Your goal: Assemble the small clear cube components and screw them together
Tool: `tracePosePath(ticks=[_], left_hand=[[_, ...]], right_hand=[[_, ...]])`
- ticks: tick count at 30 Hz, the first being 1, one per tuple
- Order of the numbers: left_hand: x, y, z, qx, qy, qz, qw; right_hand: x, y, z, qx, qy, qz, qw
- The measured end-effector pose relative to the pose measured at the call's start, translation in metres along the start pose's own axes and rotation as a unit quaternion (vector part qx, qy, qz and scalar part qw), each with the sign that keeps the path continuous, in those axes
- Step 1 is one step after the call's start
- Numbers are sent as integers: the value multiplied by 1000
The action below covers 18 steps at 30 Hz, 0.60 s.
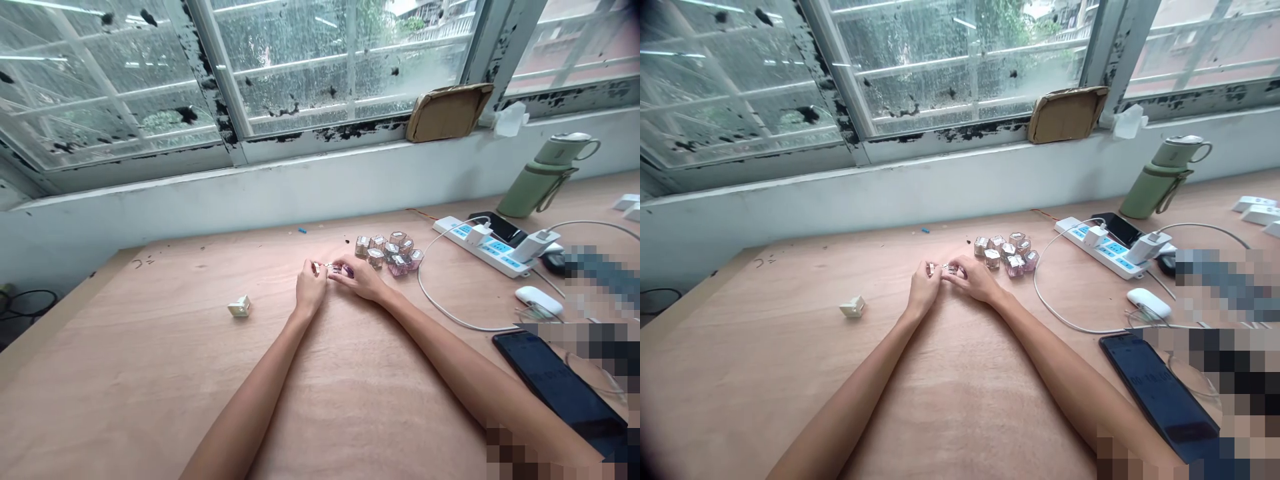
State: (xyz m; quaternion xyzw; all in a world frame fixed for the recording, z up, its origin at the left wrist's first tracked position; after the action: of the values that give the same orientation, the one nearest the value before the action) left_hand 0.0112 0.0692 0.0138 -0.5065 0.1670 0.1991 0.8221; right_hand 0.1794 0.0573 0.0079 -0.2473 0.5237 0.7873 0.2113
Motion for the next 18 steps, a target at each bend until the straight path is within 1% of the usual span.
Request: tracePosePath(ticks=[2, 8, 14, 18], left_hand=[[0, 1, 0, 4, 5, 14, 1000], [2, 1, 0, 15, 66, 46, 997], [0, -2, -2, 10, 88, 58, 994], [-1, -7, -4, 7, 110, 44, 993]], right_hand=[[0, 3, -1, -15, 1, -7, 1000], [3, 2, -1, -34, 7, -9, 999], [5, -5, 1, -54, 5, 14, 998], [5, -8, 2, -62, -5, 30, 998]])
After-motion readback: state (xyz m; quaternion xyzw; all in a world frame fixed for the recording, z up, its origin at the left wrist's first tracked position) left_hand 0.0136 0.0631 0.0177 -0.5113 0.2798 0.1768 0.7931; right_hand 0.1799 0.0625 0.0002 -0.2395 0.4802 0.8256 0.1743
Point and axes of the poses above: each hand's wrist, its own z-axis towards the middle knuckle, its own x-axis out of the palm, y = z × x, the point moved 3 cm from there along z, towards the middle knuckle, and after that the axes turned 12 degrees about x, right-handed, at the moved point
